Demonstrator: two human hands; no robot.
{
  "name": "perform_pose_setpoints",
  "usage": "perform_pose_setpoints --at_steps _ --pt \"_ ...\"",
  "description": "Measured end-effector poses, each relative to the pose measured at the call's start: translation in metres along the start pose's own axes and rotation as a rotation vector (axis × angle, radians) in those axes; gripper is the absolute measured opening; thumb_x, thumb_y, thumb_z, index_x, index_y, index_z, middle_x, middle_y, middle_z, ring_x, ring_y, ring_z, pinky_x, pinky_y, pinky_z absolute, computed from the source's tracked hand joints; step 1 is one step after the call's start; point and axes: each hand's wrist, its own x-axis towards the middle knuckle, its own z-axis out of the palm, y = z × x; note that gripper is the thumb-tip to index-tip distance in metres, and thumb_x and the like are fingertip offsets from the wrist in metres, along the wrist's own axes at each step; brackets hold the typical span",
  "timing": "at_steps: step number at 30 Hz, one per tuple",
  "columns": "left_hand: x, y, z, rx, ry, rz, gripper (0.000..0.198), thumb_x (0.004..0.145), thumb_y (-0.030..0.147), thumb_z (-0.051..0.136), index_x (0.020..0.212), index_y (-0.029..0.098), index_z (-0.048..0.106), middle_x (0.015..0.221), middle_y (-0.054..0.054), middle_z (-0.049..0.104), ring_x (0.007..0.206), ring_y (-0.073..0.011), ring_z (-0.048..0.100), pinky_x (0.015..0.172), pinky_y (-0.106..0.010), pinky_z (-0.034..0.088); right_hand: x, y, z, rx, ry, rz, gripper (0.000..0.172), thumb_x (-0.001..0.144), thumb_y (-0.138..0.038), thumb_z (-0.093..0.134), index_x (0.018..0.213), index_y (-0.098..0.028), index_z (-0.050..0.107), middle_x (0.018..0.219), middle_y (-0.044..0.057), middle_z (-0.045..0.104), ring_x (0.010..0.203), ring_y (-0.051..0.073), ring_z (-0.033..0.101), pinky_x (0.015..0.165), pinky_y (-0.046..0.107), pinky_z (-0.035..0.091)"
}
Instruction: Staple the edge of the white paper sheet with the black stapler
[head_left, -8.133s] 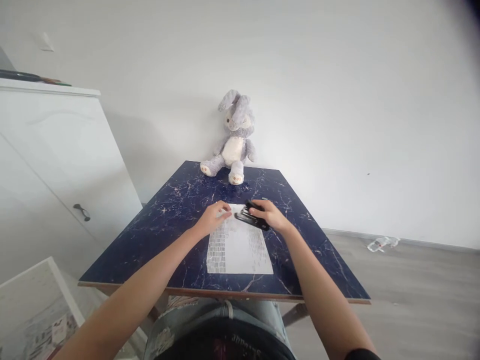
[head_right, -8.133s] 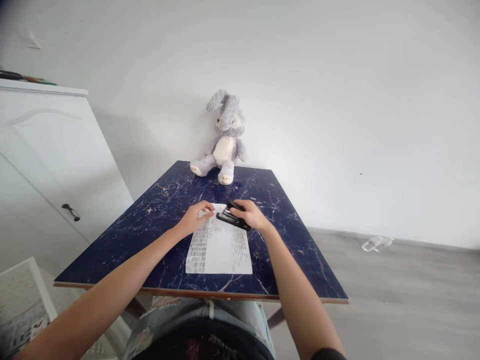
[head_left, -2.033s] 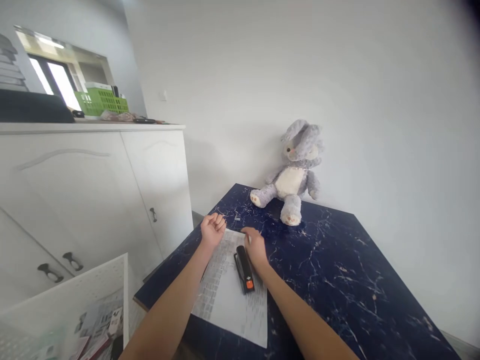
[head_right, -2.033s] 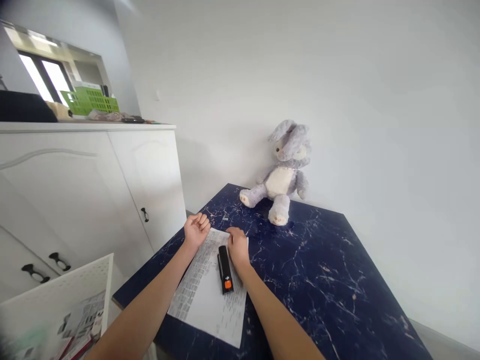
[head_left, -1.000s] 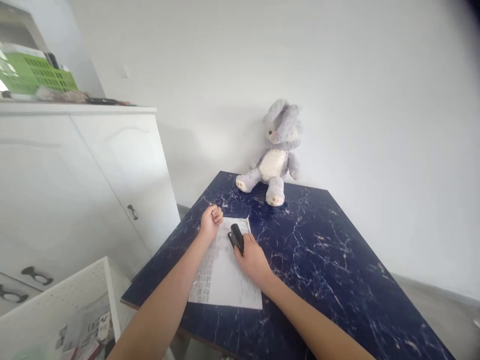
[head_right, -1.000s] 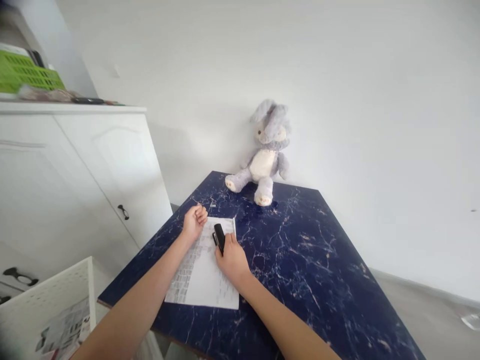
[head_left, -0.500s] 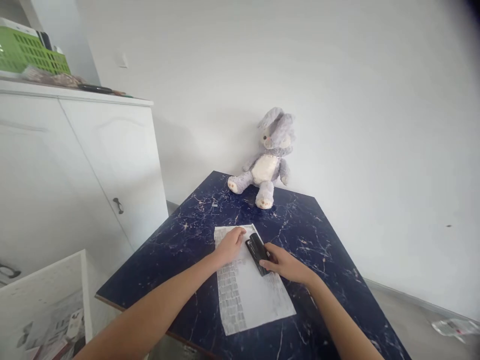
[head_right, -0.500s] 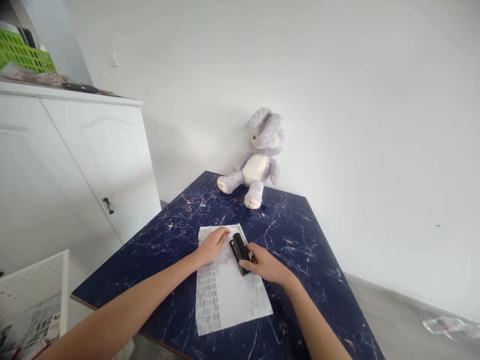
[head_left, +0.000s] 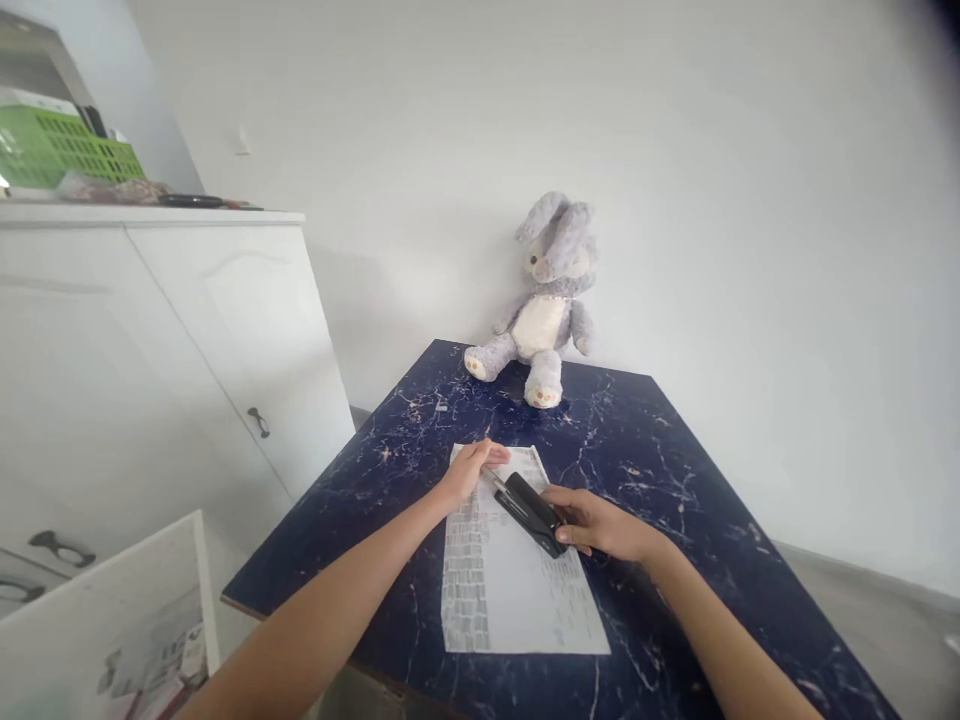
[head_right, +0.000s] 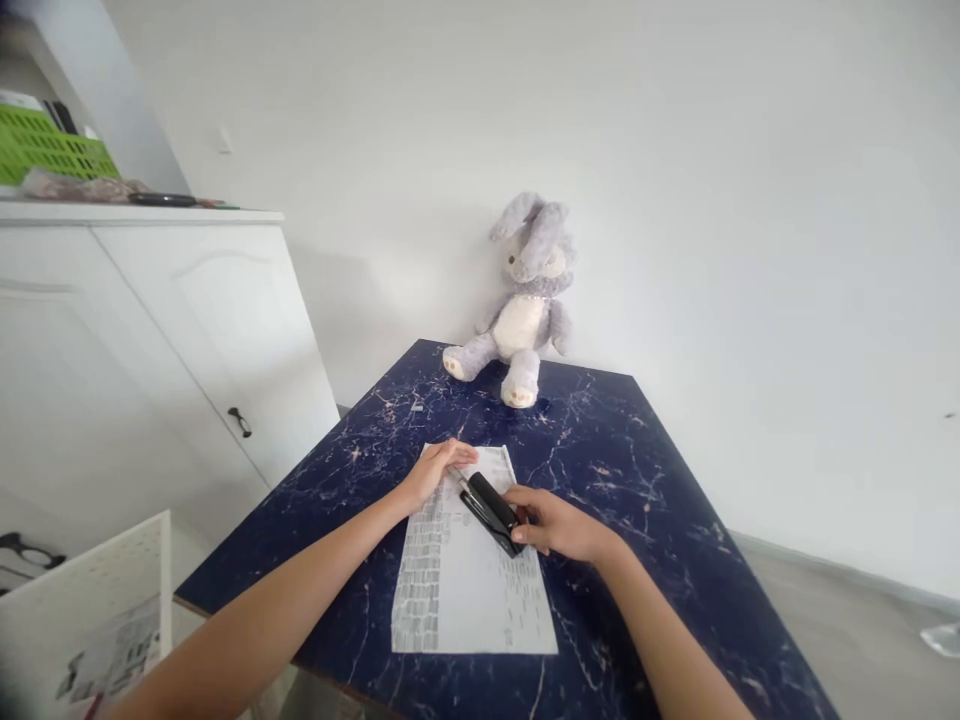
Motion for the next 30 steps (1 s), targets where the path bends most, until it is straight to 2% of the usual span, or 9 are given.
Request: perform_pose_setpoints --at_steps 5,10,13,16,18,21,24,26,30 --pt "-0.002 0.0 0.001 -0.008 0.013 0.036 0.063 0.088 0.07 0.051 0.091 0.012 0.075 0.098 -0.015 0.075 0.097 -0.0268 0.07 0.096 -0.042 0.049 0.005 -0.013 0.008 -0.207 0.139 -0.076 0.052 0.088 -0.054 0.066 0.127 -0.02 0.062 0.112 0.008 0.06 0.086 0.019 0.056 0.069 0.029 0.049" --pt "-0.003 0.003 0.0 -0.069 0.038 0.031 0.058 0.089 0.067 0.052 0.091 0.013 0.073 0.098 -0.014 0.075 0.098 -0.0254 0.069 0.095 -0.04 0.049 0.028 -0.019 0.037 -0.37 0.341 -0.09 0.044 0.083 -0.021 0.063 0.127 -0.019 0.06 0.123 0.01 0.063 0.11 0.027 0.059 0.096 0.04 0.048" --pt "-0.005 0.004 0.002 -0.225 0.117 -0.014 0.048 0.09 0.06 0.058 0.093 0.014 0.072 0.105 -0.013 0.074 0.103 -0.0246 0.068 0.098 -0.039 0.048 0.036 -0.014 0.047 -0.464 0.466 -0.108 0.055 0.08 -0.007 0.052 0.133 -0.02 0.055 0.126 0.009 0.065 0.113 0.027 0.061 0.1 0.043 0.048" --pt "-0.008 0.005 0.006 -0.482 0.067 -0.167 0.043 0.091 0.055 0.059 0.095 0.014 0.071 0.109 -0.014 0.072 0.098 -0.0237 0.068 0.096 -0.039 0.049 0.036 -0.009 0.05 -0.779 0.62 -0.157 0.066 0.081 0.002 0.043 0.142 -0.022 0.049 0.143 0.01 0.056 0.133 0.03 0.049 0.109 0.049 0.042" --pt "-0.01 0.003 0.007 -0.603 0.016 -0.254 0.038 0.093 0.049 0.06 0.096 0.013 0.072 0.105 -0.014 0.072 0.093 -0.0222 0.068 0.094 -0.038 0.05 0.036 -0.009 0.051 -1.003 0.59 -0.175 0.066 0.085 0.005 0.04 0.144 -0.023 0.05 0.148 0.01 0.053 0.141 0.032 0.041 0.11 0.052 0.039" --pt "-0.011 0.0 0.008 -0.66 0.035 -0.273 0.018 0.09 0.03 0.067 0.093 0.013 0.073 0.098 -0.012 0.072 0.088 -0.0191 0.068 0.096 -0.035 0.05 0.036 -0.011 0.054 -1.17 0.503 -0.196 0.062 0.09 0.003 0.04 0.145 -0.024 0.049 0.151 0.011 0.05 0.144 0.034 0.039 0.108 0.054 0.04" --pt "-0.012 0.0 0.008 -0.618 0.035 -0.25 0.009 0.085 0.018 0.073 0.089 0.011 0.072 0.092 -0.011 0.072 0.085 -0.0176 0.068 0.099 -0.036 0.05 0.038 -0.014 0.057 -1.183 0.516 -0.197 0.062 0.091 0.003 0.041 0.146 -0.026 0.049 0.151 0.009 0.051 0.142 0.034 0.041 0.107 0.055 0.04" --pt "-0.012 0.003 0.006 -0.571 0.032 -0.219 0.01 0.083 0.018 0.075 0.087 0.009 0.071 0.093 -0.013 0.073 0.088 -0.0186 0.07 0.102 -0.037 0.05 0.039 -0.015 0.057 -1.132 0.606 -0.171 0.063 0.089 0.004 0.041 0.144 -0.026 0.05 0.149 0.009 0.052 0.14 0.035 0.043 0.107 0.055 0.04" --pt "-0.012 0.018 -0.004 -0.437 0.276 -0.085 0.019 0.082 0.024 0.078 0.091 0.01 0.068 0.098 -0.015 0.075 0.094 -0.0235 0.073 0.103 -0.044 0.052 0.043 -0.014 0.054 -0.788 0.836 -0.041 0.055 0.078 0.001 0.047 0.127 -0.022 0.061 0.13 0.011 0.062 0.118 0.029 0.058 0.098 0.045 0.048"
